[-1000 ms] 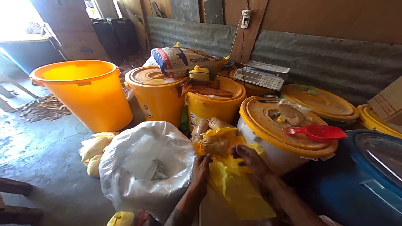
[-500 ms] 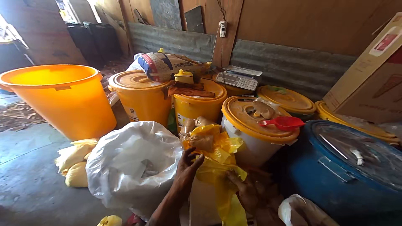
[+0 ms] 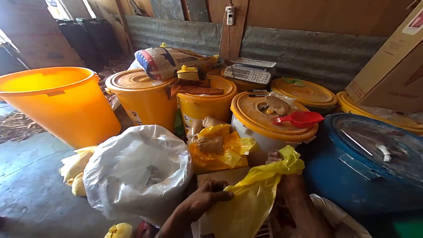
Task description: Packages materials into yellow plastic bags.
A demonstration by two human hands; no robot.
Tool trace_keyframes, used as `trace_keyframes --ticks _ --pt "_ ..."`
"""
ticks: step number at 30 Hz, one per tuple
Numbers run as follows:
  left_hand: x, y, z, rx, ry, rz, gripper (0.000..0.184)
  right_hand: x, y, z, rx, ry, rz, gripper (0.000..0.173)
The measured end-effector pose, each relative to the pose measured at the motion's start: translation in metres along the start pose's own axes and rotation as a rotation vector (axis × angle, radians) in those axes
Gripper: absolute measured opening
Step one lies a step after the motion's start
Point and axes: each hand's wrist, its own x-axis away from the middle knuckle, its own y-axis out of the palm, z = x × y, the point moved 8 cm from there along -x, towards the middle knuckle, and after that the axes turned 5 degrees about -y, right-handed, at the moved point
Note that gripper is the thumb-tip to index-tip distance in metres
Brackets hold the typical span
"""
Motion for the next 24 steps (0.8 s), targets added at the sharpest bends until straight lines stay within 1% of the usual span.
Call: trace_keyframes --ticks 1,2,3,4,5,7,8,9,11,13,14,15,16,17,18,19,20,21,22,23,24 --pt "0.001 -0.001 0.002 0.044 -0.005 -0.012 0.005 0.003 -0.010 -0.010 0.156 -0.083 0.125 0.041" --pt "0.002 -0.001 0.003 0.064 -0.005 -0.035 0.008 0.008 -0.016 -0.021 0.306 -0.158 0.247 0.035" --pt "0.003 -0.001 0.005 0.062 -0.001 -0.053 0.015 0.010 -0.017 -0.031 0.402 -0.200 0.332 0.033" --pt "0.005 -0.002 0.007 0.047 0.012 -0.059 0.021 0.008 -0.019 -0.039 0.430 -0.215 0.398 0.032" --pt "0.006 -0.005 0.011 0.027 0.026 -0.031 0.024 0.005 -0.023 -0.048 0.442 -0.215 0.427 0.032" --pt "0.010 -0.016 0.019 0.032 0.055 0.098 0.021 -0.003 -0.029 -0.064 0.466 -0.216 0.372 0.035" --pt "0.013 -0.023 0.022 0.041 0.060 0.175 0.018 -0.005 -0.030 -0.075 0.530 -0.242 0.338 0.036" --pt "0.016 -0.029 0.025 0.043 0.062 0.238 0.018 -0.006 -0.031 -0.087 0.632 -0.306 0.337 0.035" --pt "0.021 -0.037 0.029 -0.002 0.056 0.324 0.020 -0.001 -0.031 -0.116 0.902 -0.538 0.333 0.027" --pt "0.022 -0.037 0.028 -0.106 0.019 0.353 0.019 0.018 -0.003 -0.131 1.168 -0.819 0.190 0.026" --pt "0.020 -0.034 0.025 -0.176 0.003 0.346 0.019 0.031 0.017 -0.127 1.253 -0.924 0.085 0.025" --pt "0.017 -0.028 0.022 -0.255 -0.013 0.326 0.019 0.043 0.037 -0.116 1.303 -0.977 -0.027 0.023" --pt "0.013 -0.021 0.017 -0.331 -0.024 0.295 0.021 0.053 0.053 -0.098 1.354 -0.956 -0.143 0.022" --pt "0.009 -0.015 0.012 -0.394 -0.023 0.258 0.023 0.060 0.063 -0.075 1.425 -0.872 -0.256 0.024" --pt "0.005 -0.009 0.008 -0.442 -0.020 0.225 0.025 0.066 0.067 -0.047 1.509 -0.736 -0.376 0.033" --pt "0.001 -0.004 0.004 -0.475 -0.014 0.198 0.028 0.070 0.066 -0.019 1.593 -0.583 -0.486 0.046" --pt "-0.002 -0.001 0.002 -0.494 0.002 0.177 0.029 0.073 0.061 0.007 1.681 -0.391 -0.567 0.061" --pt "-0.003 0.001 0.002 -0.498 0.017 0.160 0.031 0.077 0.049 0.031 1.716 -0.132 -0.622 0.073" --pt "-0.004 0.003 0.005 -0.490 0.031 0.143 0.036 0.081 0.033 0.050 1.660 0.155 -0.635 0.078" --pt "-0.003 0.003 0.008 -0.474 0.051 0.128 0.043 0.087 0.021 0.064 1.560 0.372 -0.617 0.075" --pt "-0.002 0.003 0.013 -0.455 0.080 0.124 0.050 0.093 0.013 0.074 1.443 0.508 -0.595 0.067"
